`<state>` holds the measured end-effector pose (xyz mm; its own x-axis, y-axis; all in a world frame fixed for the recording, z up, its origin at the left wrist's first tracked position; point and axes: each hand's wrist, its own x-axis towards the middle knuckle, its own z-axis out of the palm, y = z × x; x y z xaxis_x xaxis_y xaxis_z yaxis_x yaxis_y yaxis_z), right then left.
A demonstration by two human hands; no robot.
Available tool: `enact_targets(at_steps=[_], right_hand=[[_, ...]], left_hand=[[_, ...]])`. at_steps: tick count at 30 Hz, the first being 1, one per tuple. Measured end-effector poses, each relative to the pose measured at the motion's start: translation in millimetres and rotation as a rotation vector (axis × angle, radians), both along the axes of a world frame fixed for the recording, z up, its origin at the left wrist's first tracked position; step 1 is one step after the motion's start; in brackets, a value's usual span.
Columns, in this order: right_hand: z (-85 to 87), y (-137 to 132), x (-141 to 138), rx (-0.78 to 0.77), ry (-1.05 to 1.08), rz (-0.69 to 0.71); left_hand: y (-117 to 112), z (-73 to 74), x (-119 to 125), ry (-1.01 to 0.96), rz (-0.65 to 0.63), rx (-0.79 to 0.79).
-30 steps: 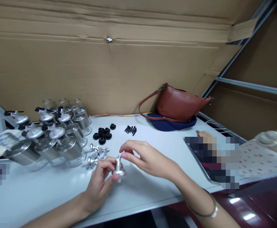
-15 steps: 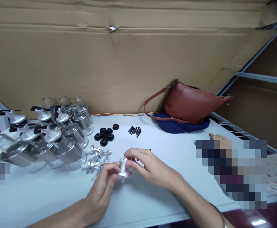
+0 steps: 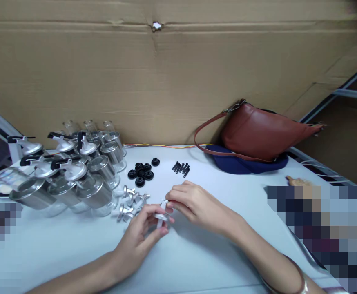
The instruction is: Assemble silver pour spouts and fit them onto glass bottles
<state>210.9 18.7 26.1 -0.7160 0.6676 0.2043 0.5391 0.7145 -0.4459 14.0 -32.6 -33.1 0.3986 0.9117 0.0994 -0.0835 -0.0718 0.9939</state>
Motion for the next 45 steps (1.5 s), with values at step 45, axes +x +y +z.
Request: enact_targets(at_steps=[45], right_hand=[[1.1,26,62,-0.167,0.114,-0.435]], left_hand=[[-4,-0.7,-2,0.085,-0.082,0.066]])
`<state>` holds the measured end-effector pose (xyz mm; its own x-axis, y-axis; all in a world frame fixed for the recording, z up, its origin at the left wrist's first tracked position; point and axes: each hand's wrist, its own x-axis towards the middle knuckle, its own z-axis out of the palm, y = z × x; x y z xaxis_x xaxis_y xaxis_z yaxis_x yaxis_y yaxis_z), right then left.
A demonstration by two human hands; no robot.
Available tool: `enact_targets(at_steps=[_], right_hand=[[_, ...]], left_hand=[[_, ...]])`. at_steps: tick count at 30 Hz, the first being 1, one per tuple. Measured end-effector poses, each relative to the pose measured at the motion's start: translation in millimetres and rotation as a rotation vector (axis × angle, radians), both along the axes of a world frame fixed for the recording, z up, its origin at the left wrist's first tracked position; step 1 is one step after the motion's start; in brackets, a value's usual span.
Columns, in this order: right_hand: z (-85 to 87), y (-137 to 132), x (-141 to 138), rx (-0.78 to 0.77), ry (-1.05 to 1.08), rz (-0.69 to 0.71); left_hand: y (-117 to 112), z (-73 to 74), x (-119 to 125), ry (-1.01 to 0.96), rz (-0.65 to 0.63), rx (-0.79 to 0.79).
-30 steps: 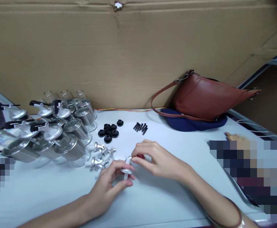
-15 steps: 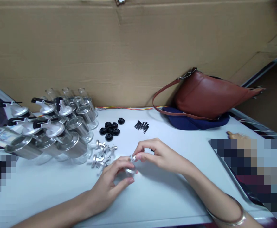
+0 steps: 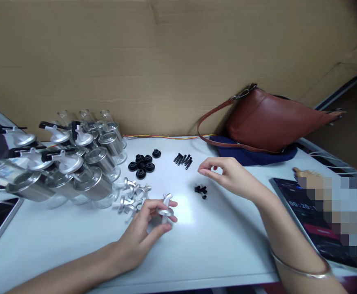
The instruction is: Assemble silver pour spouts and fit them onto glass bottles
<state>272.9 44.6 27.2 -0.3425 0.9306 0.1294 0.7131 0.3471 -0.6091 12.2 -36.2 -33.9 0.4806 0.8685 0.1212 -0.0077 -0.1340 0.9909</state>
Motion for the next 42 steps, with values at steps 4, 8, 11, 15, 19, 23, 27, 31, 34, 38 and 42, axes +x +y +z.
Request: enact_targets(at_steps=[4,8,11,15,19,23,27,31,34,38,42], right_hand=[[-5.2,3,10,-0.102,-0.078,0.108],[-11.2,4,6,-0.143,-0.158,0.106],[-14.5,5,5,-0.184,-0.201,0.088],[-18.3,6,5,-0.208,-0.204,0.095],[-21.0,7,4,-0.154,-0.206,0.074],[-23.7,9,5,-0.08,-0.204,0.046],[-26.6,10,5,-0.094,-0.202,0.045],[-20.1,6,0,-0.07,-0.04,0.006],[-11.6,-1,-10,-0.192,0.305,0.041],[-8.7,-11,-29,-0.384,0.591,0.189],[-15.4,-16,-47,-0.541,0.724,0.275]], left_hand=[[0,-0.2,1,-0.018,0.004,0.024],[2,-0.3,2,-0.024,0.004,0.04],[1,1.3,2,-0.024,0.008,0.048],[0,4.2,2,-0.017,0.006,0.046],[1,4.0,2,-0.01,0.007,0.049],[1,2.3,1,0.003,0.003,0.047],[0,2.3,2,0.004,-0.008,0.049],[-1,1.5,2,0.007,-0.006,0.054],[0,-0.7,0,0.016,-0.015,0.053],[0,-3.6,-2,0.054,-0.039,0.074],[0,-5.0,-2,0.068,-0.064,0.083]])
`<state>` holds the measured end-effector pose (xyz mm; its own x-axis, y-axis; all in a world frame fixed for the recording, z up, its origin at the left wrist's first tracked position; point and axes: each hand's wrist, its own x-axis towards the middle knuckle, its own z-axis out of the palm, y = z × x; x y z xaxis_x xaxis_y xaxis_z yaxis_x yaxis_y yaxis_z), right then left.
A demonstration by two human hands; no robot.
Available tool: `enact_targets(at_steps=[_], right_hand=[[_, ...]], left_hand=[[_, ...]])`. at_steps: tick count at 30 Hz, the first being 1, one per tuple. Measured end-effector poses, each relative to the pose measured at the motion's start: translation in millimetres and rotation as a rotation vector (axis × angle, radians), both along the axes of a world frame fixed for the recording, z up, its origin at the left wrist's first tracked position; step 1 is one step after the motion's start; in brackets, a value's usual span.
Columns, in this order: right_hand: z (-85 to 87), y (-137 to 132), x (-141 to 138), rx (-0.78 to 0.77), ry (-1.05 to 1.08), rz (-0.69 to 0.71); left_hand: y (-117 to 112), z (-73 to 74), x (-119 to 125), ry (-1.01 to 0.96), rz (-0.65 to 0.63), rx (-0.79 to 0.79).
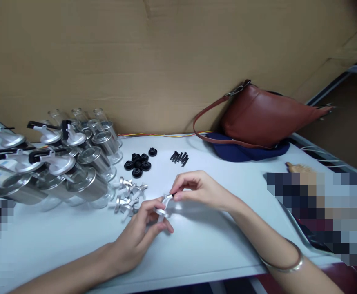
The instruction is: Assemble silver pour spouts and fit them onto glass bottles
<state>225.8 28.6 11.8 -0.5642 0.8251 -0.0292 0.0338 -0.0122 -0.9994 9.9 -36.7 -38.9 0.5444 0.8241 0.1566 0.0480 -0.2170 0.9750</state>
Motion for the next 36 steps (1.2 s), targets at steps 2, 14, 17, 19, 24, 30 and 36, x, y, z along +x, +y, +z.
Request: enact_targets(at_steps=[2,14,17,19,24,30,36], right_hand=[[-3.3,-1.7,-4.6,-0.03,0.043,-0.008],[-8.5,-1.5,-1.8,-0.205,0.147,0.136],[-7.9,-0.8,0.7,-0.232,0.112,0.217],[-7.5,-0.5,2.1,-0.233,0.096,0.248],[-7.2,-0.3,2.7,-0.133,0.121,0.253],[-8.1,-2.1,-2.5,0.026,0.164,0.181],[-3.2,-6.8,-3.1,-0.079,0.134,0.186]], left_hand=[[0.1,-0.7,0.0,0.005,-0.001,-0.01],[-0.6,-2.4,0.3,0.025,-0.035,0.103],[-0.4,-3.1,1.5,-0.022,-0.041,0.117],[-0.3,-3.4,1.3,-0.043,-0.05,0.13],[0.9,-1.7,-0.7,0.009,-0.039,0.131],[4.3,4.4,0.7,0.009,0.037,-0.051],[3.4,2.4,-1.5,0.001,0.063,-0.08]])
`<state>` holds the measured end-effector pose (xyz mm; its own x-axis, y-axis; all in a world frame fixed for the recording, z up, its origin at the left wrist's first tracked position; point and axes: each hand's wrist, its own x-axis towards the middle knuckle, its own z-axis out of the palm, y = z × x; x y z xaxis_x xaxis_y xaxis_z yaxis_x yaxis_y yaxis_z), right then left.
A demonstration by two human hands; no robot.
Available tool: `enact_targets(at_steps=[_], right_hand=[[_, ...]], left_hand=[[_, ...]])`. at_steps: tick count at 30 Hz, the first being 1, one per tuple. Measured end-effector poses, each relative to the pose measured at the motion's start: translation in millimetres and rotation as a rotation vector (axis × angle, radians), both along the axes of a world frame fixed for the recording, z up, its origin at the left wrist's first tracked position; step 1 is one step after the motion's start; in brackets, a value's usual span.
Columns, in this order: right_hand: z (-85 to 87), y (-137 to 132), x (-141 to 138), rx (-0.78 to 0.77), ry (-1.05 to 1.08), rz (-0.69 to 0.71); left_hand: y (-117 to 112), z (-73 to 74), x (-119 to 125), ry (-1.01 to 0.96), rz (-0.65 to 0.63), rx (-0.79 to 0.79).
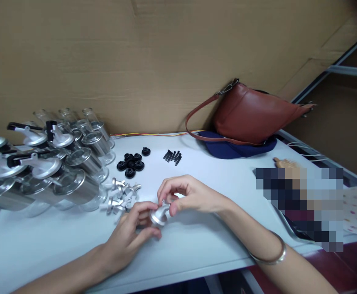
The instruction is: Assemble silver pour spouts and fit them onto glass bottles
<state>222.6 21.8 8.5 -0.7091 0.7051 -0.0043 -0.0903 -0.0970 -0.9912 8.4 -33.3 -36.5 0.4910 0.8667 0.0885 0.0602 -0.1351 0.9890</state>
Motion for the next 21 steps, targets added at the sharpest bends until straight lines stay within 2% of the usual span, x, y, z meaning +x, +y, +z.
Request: enact_targets(at_steps=[8,14,18,21], right_hand=[[2.5,-1.0,-3.3,0.021,0.039,-0.021],[-1.8,-2.9,-6.1,0.126,0.031,-0.112],[0.7,-2.3,-2.0,0.279,-0.093,-0.305],[4.9,-1.2,1.5,0.3,-0.152,-0.248]], left_hand=[[-2.4,3.1,0.5,-0.045,0.039,0.138],[-1.3,2.5,2.6,-0.113,0.088,0.086],[-1.7,2.2,3.1,-0.133,0.137,0.054],[-3.3,0.4,2.7,-0.144,0.145,0.072]])
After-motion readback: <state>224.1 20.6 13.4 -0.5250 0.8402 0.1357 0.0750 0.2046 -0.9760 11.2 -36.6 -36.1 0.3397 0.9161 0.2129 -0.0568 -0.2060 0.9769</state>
